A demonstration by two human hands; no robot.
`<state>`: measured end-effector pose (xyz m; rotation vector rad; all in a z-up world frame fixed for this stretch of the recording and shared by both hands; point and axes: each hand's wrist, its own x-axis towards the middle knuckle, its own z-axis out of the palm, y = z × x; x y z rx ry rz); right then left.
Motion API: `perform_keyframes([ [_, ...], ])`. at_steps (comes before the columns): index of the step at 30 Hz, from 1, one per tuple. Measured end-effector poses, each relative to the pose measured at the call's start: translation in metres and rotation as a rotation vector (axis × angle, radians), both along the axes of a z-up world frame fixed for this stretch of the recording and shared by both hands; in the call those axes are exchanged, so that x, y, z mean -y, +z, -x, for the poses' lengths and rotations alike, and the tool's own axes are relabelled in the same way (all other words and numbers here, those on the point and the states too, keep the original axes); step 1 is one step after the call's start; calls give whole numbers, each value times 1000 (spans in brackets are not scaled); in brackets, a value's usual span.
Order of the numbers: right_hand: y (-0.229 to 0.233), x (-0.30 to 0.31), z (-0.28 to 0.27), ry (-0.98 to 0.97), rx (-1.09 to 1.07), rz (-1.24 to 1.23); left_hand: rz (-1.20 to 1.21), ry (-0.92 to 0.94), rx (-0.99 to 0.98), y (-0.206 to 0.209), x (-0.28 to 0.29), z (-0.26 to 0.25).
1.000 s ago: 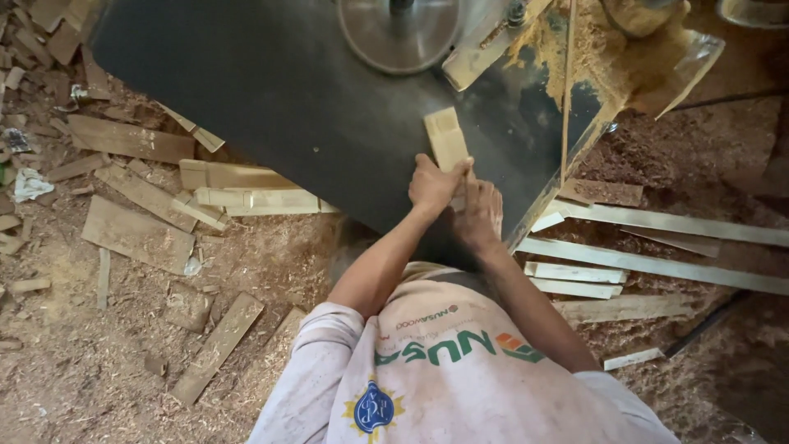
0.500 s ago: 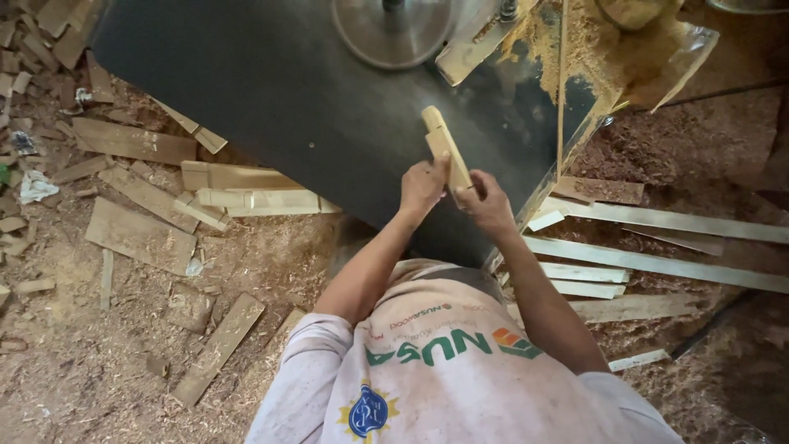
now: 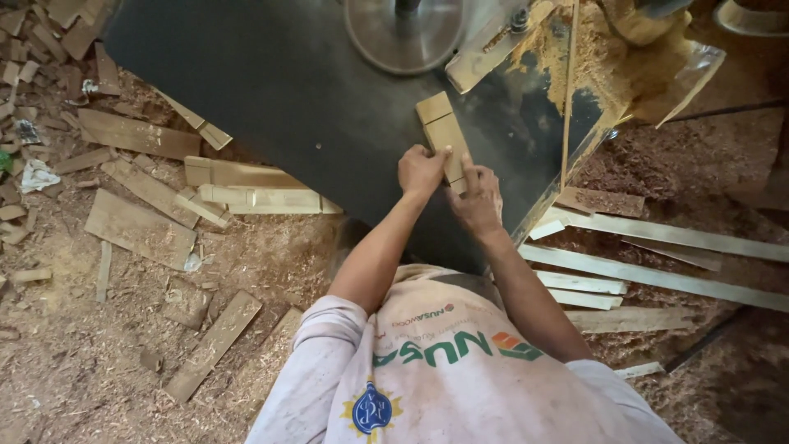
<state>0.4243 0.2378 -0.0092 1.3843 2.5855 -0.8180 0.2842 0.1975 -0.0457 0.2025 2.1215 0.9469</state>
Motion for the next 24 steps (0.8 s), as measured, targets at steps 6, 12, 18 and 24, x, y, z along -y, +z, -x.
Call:
perform_keyframes([
  [6, -28, -26, 15, -1, 91, -49, -5, 48, 3, 6, -24, 15],
  [12, -13, -35, 29, 11, 8, -93, 60, 69, -10, -13, -39, 21],
  [18, -26, -43, 40, 2, 74, -70, 42, 96, -36, -8, -42, 32],
  [24, -38, -46, 45, -6, 117, -62, 68, 102, -36, -14, -46, 35],
])
